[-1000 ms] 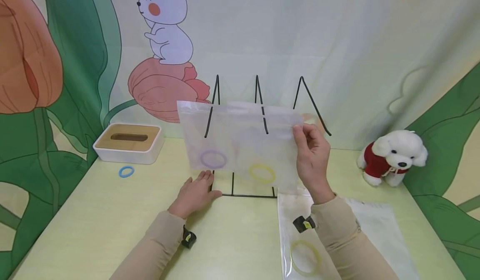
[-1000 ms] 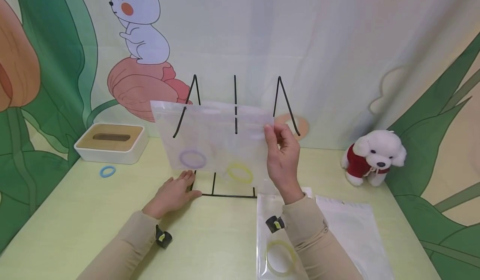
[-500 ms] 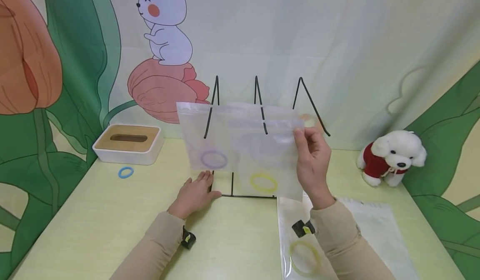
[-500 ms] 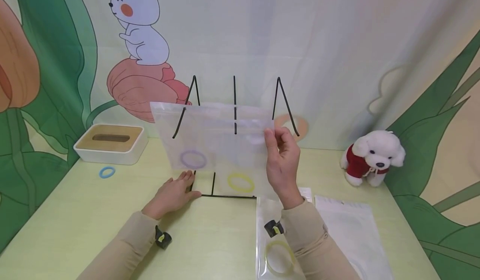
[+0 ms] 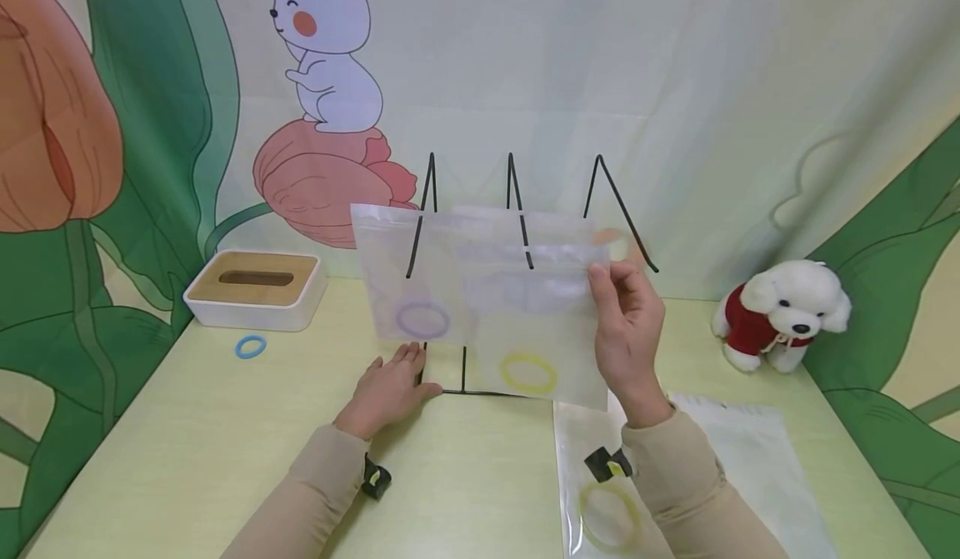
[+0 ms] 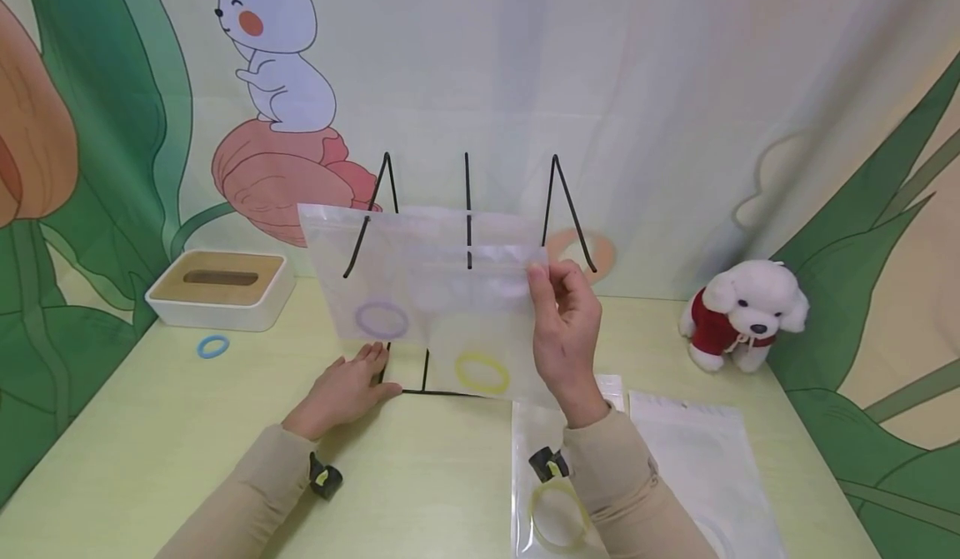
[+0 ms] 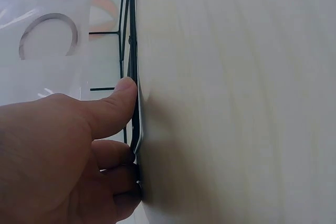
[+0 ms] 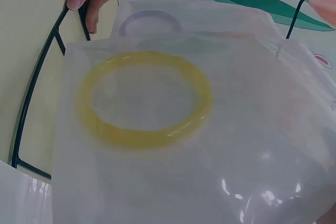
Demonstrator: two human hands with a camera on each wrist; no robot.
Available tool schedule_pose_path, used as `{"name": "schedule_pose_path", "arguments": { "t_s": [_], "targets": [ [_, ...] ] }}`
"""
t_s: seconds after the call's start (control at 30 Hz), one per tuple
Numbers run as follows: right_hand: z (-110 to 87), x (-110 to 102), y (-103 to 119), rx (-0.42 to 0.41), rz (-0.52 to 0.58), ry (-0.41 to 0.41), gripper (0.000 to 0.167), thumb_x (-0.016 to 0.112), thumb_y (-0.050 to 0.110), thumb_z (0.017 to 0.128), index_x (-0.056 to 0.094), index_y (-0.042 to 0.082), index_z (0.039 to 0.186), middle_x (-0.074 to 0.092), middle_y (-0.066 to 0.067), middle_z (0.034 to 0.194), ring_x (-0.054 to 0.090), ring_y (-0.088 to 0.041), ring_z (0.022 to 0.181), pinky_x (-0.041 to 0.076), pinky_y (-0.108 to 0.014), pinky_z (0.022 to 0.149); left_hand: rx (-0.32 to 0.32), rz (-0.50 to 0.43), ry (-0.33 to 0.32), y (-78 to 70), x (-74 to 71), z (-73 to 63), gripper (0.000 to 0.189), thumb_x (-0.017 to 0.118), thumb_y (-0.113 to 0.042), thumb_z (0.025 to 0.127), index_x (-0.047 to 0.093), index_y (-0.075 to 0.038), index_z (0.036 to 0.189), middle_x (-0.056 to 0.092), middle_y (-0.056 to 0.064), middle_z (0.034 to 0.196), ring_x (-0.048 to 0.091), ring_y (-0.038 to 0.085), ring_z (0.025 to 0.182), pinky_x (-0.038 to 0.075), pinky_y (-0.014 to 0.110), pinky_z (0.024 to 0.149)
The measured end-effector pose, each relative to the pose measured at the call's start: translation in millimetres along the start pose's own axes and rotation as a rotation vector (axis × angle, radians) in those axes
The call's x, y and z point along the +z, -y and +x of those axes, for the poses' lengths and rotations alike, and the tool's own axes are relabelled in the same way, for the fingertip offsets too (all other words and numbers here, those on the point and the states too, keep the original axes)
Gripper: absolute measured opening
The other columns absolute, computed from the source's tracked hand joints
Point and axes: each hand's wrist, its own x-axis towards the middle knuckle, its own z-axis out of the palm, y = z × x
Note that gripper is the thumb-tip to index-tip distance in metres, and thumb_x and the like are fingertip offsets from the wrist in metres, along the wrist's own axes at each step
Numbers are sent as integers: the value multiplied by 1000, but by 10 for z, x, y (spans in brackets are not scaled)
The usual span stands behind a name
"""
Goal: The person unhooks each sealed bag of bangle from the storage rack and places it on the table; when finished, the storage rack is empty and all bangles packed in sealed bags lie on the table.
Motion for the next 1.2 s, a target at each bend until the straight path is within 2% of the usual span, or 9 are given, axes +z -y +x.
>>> {"name": "schedule_pose_path", "arguments": {
  "t_s": [0.27, 0.67, 0.9, 1.2],
  "targets": [
    [-44, -34, 63, 1, -17, -5, 23, 59, 9, 96, 58, -14, 92, 60, -3, 82, 56, -14, 73, 47, -22, 65, -1, -15, -1, -5, 1, -18, 71, 54, -42, 98, 35, 3, 148, 27, 21, 155, 23, 33, 145, 19, 60, 112],
    [-100, -73, 202, -30, -29, -9, 18, 59, 5, 96, 60, -13, 95, 60, -6, 83, 56, -16, 74, 45, -21, 66, -4, -24, -6, -19, -10, -21, 71, 55, -43, 98, 35, 3, 148, 29, 21, 154, 23, 33, 144, 19, 60, 113],
    [-130, -106, 289, -62, 40, -13, 16, 58, -1, 95, 58, -16, 95, 63, -6, 85, 58, -17, 76, 48, -24, 69, -5, -18, -3, -5, 4, -14, 71, 54, -44, 98, 34, 2, 148, 27, 20, 155, 22, 32, 145, 18, 59, 113],
    [-241, -142, 455, -100, 134, 12, 12, 52, -8, 94, 55, -20, 92, 62, -8, 83, 57, -18, 75, 47, -25, 67, 1, -4, -4, 6, 14, -2, 71, 54, -43, 98, 34, 3, 148, 26, 20, 156, 22, 33, 145, 20, 60, 112]
  ]
}}
